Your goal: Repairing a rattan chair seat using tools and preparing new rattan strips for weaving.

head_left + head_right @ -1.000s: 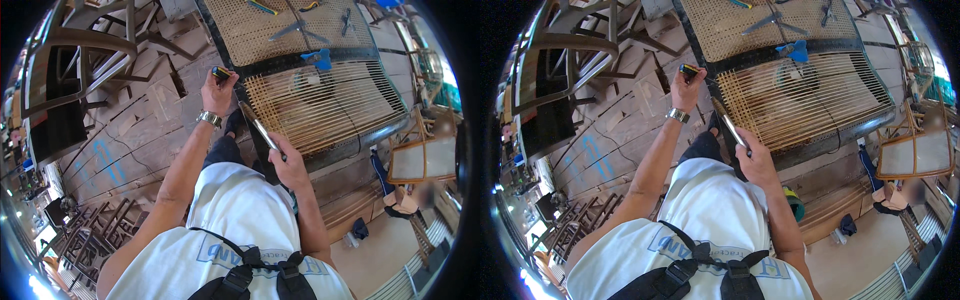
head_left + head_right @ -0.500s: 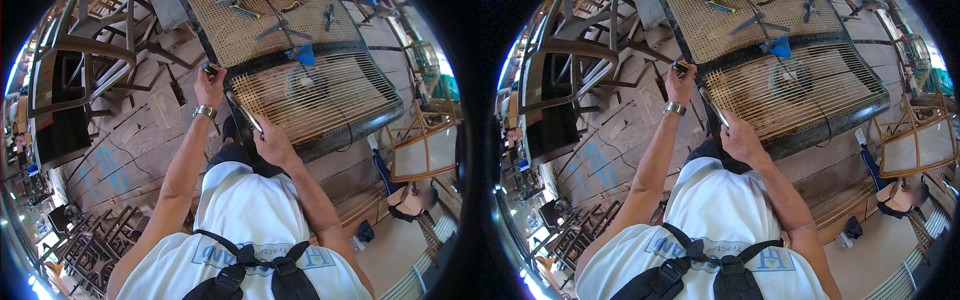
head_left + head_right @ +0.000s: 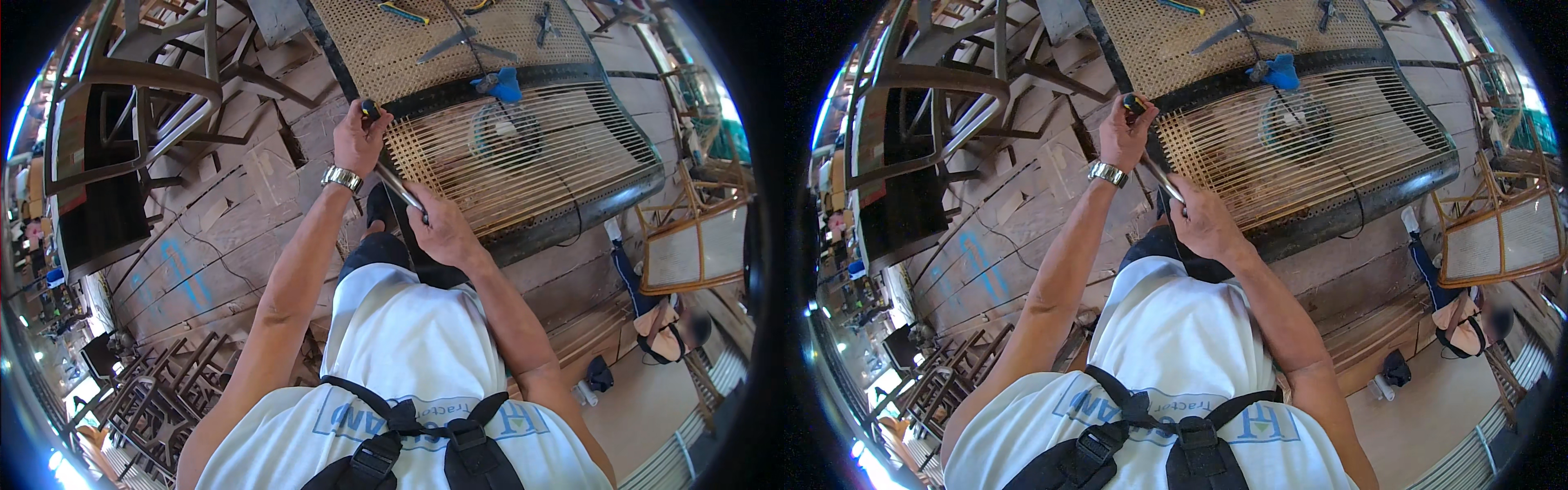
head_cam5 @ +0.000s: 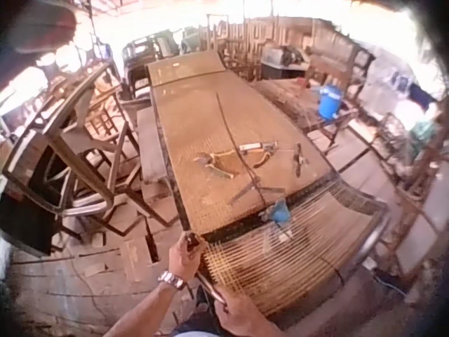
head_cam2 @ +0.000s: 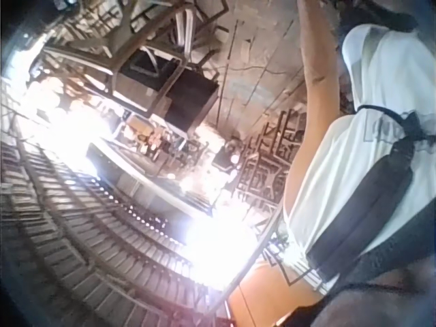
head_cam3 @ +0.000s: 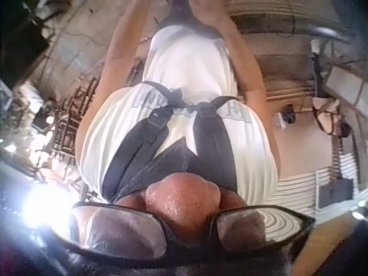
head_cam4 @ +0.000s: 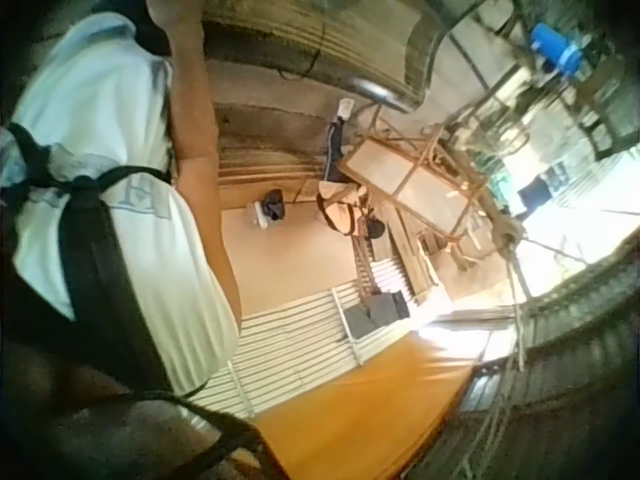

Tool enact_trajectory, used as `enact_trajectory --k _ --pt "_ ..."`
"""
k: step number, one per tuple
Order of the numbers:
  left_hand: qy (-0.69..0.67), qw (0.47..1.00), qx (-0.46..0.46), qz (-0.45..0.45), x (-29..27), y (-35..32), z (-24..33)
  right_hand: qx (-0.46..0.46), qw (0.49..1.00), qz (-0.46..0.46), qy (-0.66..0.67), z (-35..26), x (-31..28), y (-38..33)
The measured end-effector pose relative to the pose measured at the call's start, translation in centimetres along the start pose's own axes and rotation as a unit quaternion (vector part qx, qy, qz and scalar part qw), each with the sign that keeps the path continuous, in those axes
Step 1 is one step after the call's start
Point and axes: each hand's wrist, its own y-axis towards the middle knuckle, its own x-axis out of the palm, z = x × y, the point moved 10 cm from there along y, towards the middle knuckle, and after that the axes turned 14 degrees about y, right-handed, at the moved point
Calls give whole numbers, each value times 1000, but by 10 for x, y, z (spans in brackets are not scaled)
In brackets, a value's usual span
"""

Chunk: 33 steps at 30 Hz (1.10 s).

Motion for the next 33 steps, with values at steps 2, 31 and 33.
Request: enact_trajectory --k 2,31,33 --pt "-10 1000 -2 3 0 -1 -1 -18 999 -19 27 -3 2 -1" --pt "23 998 -36 -38 4 1 -3 39 999 8 24 8 -18 -9" --pt "4 999 -35 -38 5 1 -3 23 999 32 16 11 -21 -10"
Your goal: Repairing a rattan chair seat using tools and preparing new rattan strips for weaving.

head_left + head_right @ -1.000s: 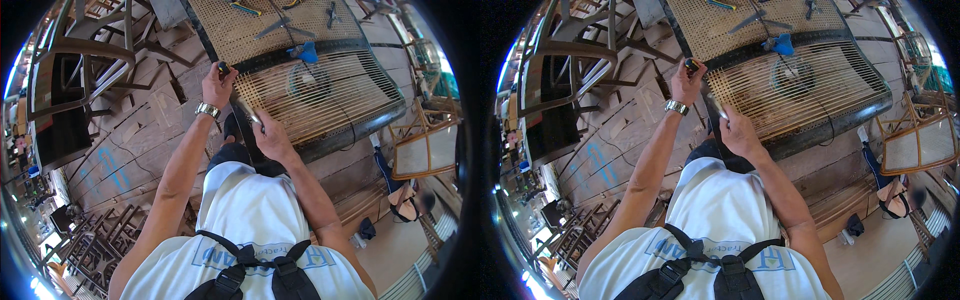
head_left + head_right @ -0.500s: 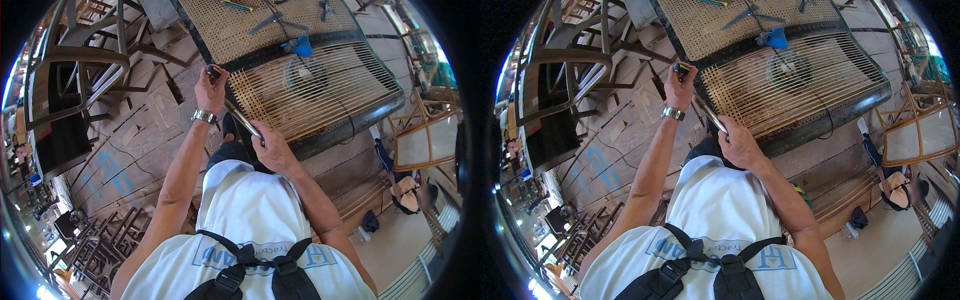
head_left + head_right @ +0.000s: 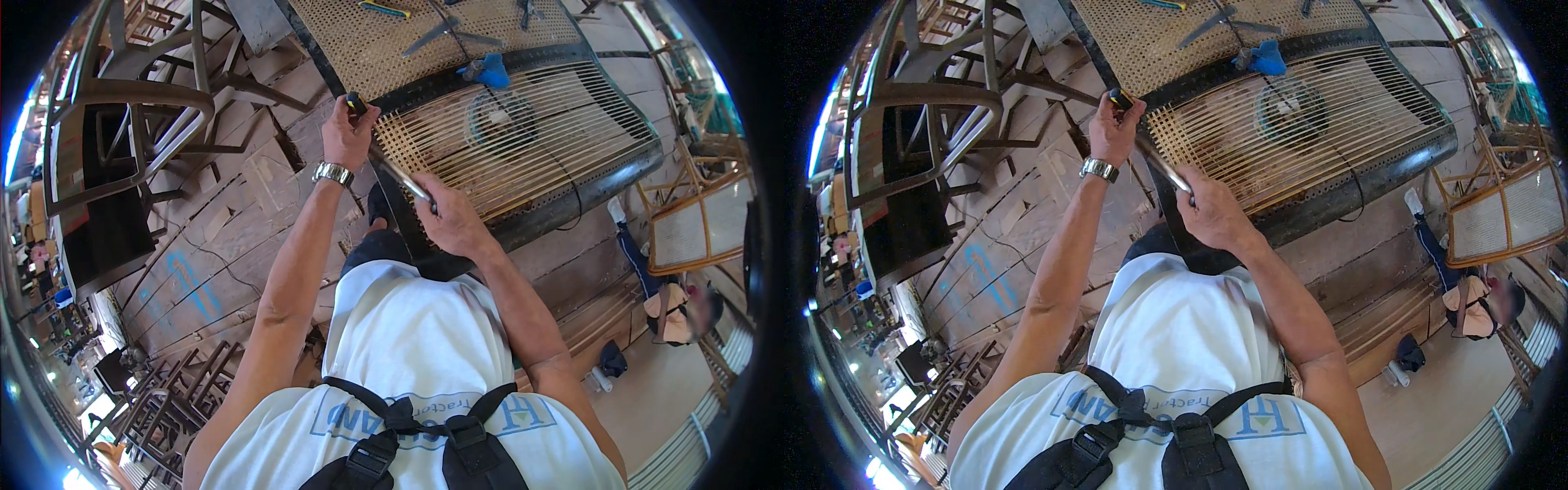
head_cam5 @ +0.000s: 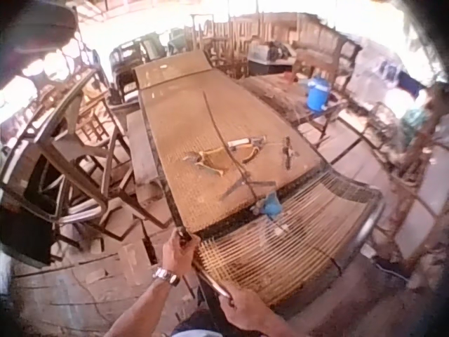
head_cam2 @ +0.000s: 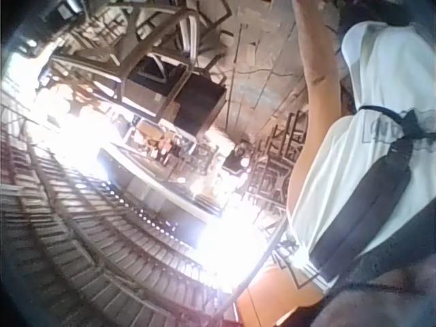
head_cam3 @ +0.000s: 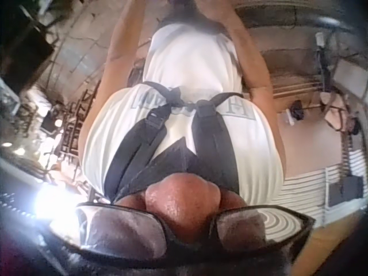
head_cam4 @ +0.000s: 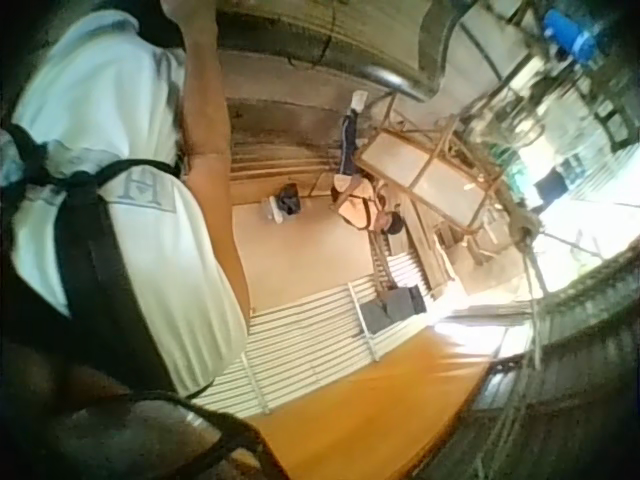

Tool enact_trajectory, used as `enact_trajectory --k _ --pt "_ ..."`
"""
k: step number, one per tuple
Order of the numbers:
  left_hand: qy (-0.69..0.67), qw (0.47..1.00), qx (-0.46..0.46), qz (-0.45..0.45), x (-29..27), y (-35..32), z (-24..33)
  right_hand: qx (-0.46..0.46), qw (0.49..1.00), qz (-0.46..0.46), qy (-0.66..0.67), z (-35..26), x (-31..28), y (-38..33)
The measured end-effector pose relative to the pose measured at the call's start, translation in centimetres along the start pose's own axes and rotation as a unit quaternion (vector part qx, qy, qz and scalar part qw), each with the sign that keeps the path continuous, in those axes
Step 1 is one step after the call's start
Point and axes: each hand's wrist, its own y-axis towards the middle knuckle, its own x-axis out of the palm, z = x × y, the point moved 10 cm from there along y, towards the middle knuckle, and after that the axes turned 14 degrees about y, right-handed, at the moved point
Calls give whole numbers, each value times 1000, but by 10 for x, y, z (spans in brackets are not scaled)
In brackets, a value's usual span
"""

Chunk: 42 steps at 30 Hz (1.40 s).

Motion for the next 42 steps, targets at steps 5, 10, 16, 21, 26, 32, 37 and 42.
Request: enact_trajectory --k 5,10,16,21,26,32,37,42 --pt "-7 1000 8 -2 0 -1 3 -42 999 7 -2 -2 -1 0" --pt "-46 999 18 2 2 -2 -5 3 999 -38 13 -8 0 -12" --pt "-103 994 -1 33 10 7 -18 62 994 69 66 -5 -27 -16" --pt "-56 998 31 4 10 -2 9 55 983 155 86 10 -49 -10" --pt "-12 998 46 -43 20 -4 22 34 986 159 35 5 -48 -7" --pt "-130 991 16 40 8 1 -13 93 982 137 96 12 -45 -20" --pt "-146 987 -9 59 7 1 -20 52 983 147 93 10 -43 -27" --pt "-56 997 12 47 13 0 -13 78 994 19 72 12 -9 -20"
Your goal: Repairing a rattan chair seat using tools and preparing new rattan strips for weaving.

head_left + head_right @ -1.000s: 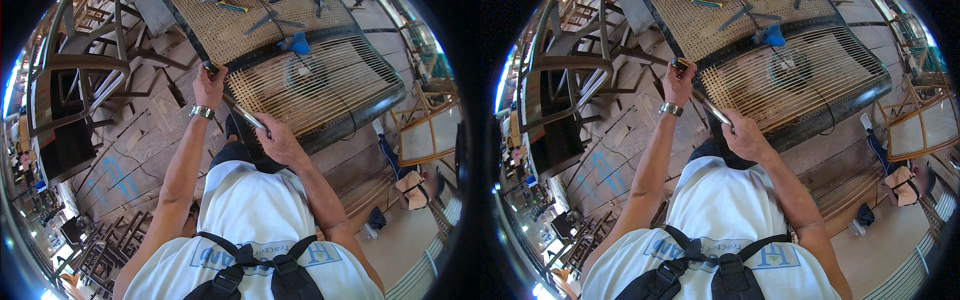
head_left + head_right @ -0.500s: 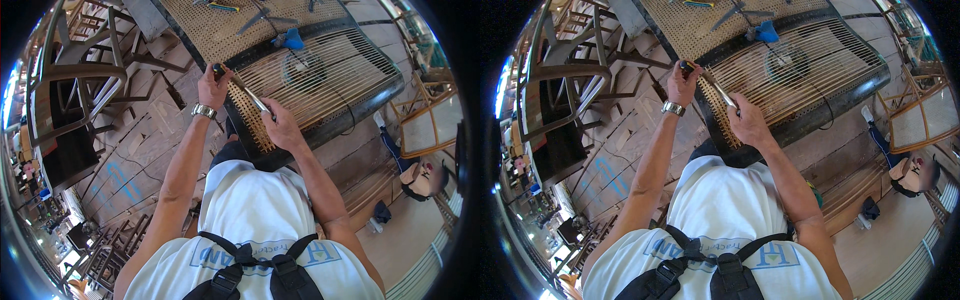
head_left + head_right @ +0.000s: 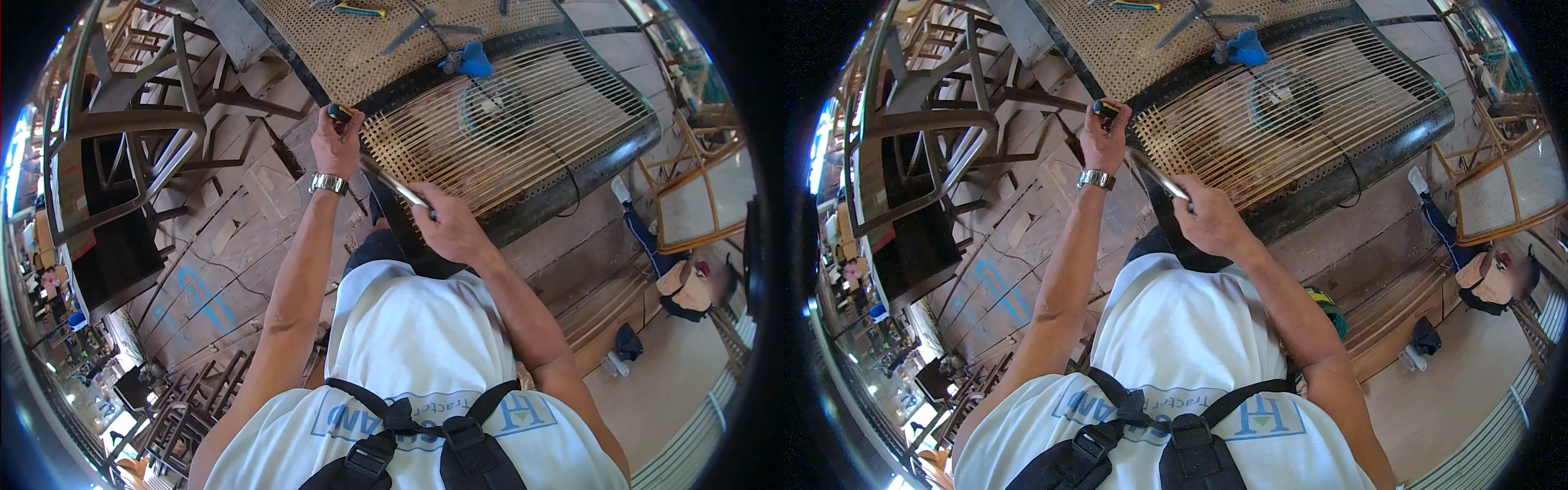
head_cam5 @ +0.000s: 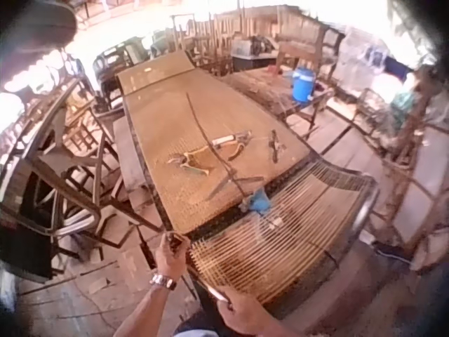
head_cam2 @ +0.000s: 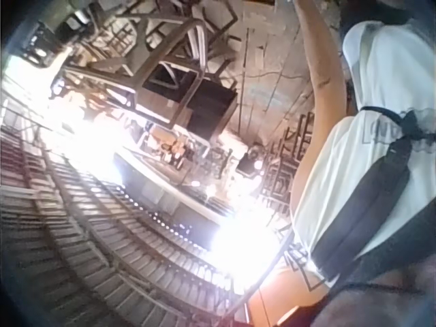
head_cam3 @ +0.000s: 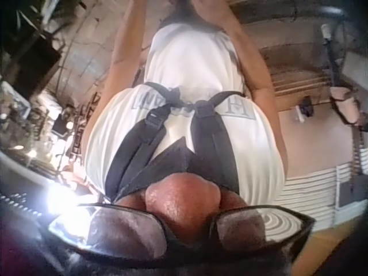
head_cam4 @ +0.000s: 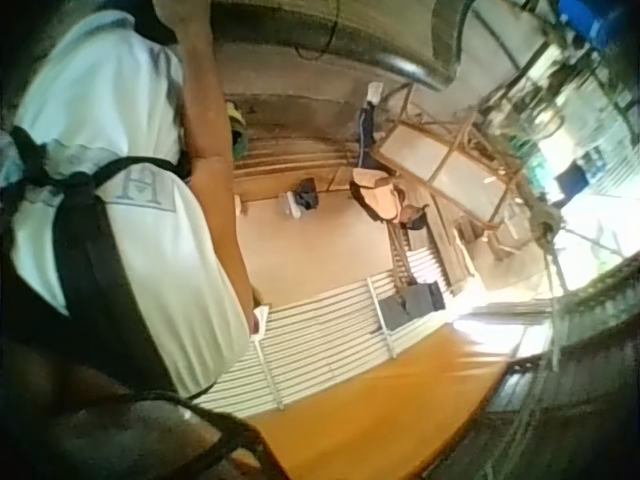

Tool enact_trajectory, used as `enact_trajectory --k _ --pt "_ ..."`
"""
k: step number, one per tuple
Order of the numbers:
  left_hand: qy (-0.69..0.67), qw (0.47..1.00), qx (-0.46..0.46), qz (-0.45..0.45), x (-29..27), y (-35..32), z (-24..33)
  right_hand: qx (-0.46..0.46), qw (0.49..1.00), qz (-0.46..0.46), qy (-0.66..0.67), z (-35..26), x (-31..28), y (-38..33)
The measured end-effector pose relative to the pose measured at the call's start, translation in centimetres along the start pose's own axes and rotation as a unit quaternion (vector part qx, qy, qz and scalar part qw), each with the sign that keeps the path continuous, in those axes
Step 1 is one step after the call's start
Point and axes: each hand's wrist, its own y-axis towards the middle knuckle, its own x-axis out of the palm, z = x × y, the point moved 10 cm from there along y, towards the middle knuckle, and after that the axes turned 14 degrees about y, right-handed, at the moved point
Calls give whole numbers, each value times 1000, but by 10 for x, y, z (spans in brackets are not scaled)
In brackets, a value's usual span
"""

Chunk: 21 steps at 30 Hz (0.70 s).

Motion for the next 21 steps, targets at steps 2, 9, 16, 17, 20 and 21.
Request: enact_trajectory --k 2,9,16,17,20,21 --pt "-8 1000 3 6 0 -1 6 -29 999 -18 -26 -3 12 11" --pt "-42 998 25 33 -10 -2 5 -49 998 -20 -19 -23 34 16" --pt "-48 998 2 29 -10 3 3 -99 994 0 -49 -21 25 16" --pt "-48 998 1 30 -10 3 5 -72 997 19 -37 -17 16 13" --pt "-105 994 -2 27 -9 4 18 -25 996 87 3 -8 -7 4" --pt "-58 998 -4 8 -4 5 20 -4 990 139 31 -2 -22 -1"
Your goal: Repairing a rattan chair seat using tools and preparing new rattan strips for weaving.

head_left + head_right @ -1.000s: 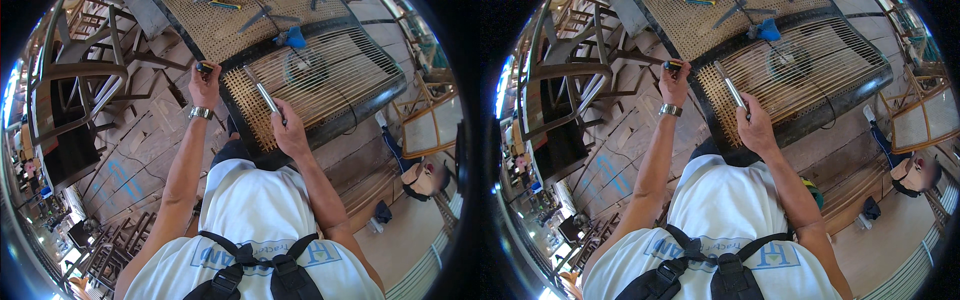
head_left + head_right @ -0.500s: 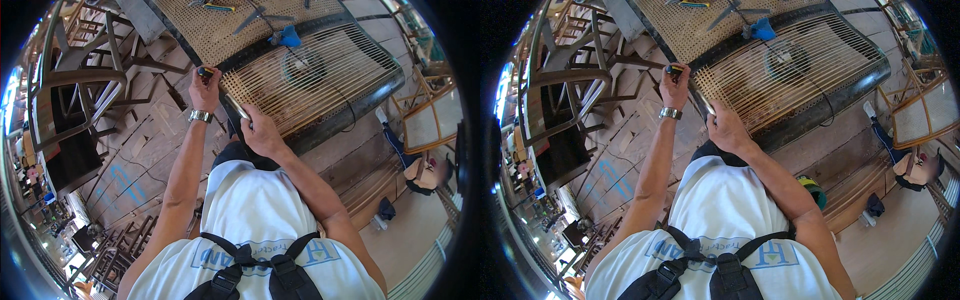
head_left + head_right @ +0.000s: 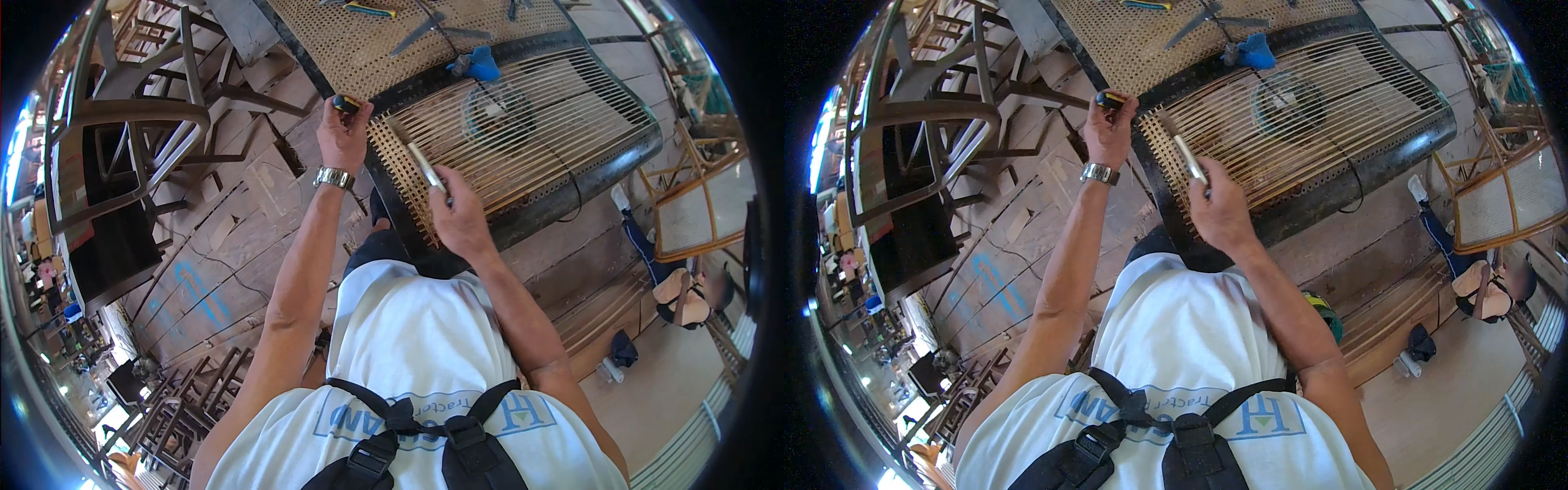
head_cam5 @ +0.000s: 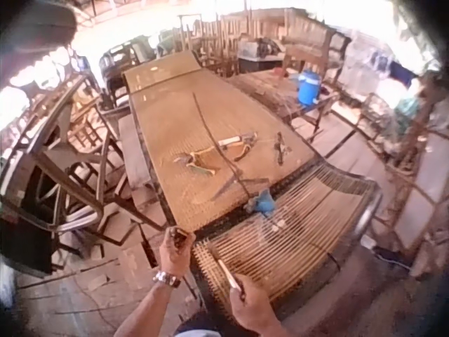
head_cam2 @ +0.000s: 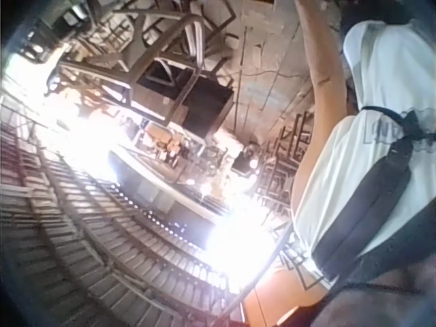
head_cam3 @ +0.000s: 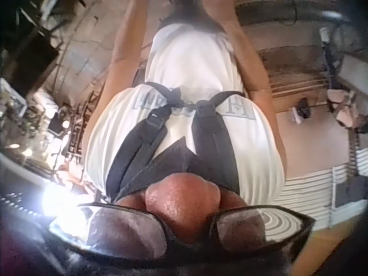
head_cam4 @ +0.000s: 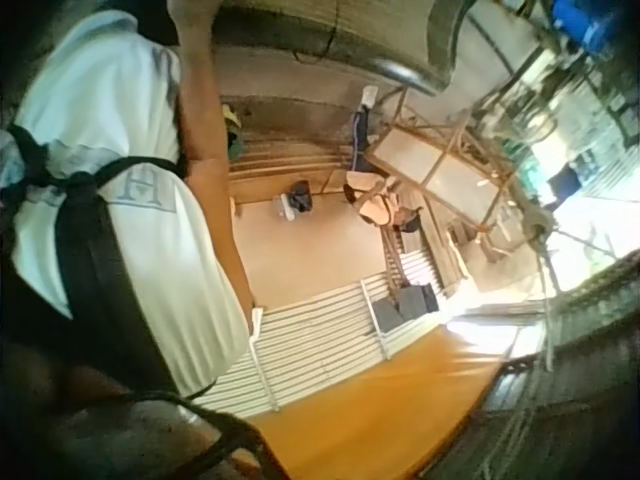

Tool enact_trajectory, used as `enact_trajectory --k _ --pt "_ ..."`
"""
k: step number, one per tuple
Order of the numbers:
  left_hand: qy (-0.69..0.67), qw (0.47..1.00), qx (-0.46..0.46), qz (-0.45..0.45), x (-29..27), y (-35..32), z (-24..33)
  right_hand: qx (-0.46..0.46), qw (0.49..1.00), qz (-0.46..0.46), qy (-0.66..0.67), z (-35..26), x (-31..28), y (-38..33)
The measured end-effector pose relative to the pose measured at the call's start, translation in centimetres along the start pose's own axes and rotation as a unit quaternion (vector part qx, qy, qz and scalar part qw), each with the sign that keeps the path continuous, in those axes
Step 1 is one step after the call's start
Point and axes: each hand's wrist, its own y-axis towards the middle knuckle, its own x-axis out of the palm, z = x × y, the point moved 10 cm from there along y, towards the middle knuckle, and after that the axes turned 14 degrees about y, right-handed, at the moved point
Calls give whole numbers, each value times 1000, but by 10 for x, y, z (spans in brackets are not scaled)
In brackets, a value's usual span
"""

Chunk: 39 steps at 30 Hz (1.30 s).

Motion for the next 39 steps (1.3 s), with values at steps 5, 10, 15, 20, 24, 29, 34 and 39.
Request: enact_trajectory --k 5,10,15,20,24,29,34,39 --pt "62 998 7 -27 8 2 -2 8 1000 16 -3 20 -23 13" --pt "-54 998 0 -27 7 -4 -11 28 999 12 27 20 -31 8" --pt "-58 998 18 -27 7 -7 -13 36 999 28 16 22 -37 7" --pt "-20 1000 -11 -16 5 -3 -18 38 999 26 16 24 -35 7" --pt "2 1000 -12 -12 7 -3 -4 56 997 34 28 26 -36 8" --pt "66 996 -16 -53 17 2 1 51 998 18 15 22 -31 9" --pt "44 997 8 -60 25 3 -3 44 997 -58 -28 7 -4 7" --pt "98 993 8 -70 28 -1 8 -22 990 -125 -69 2 22 20"
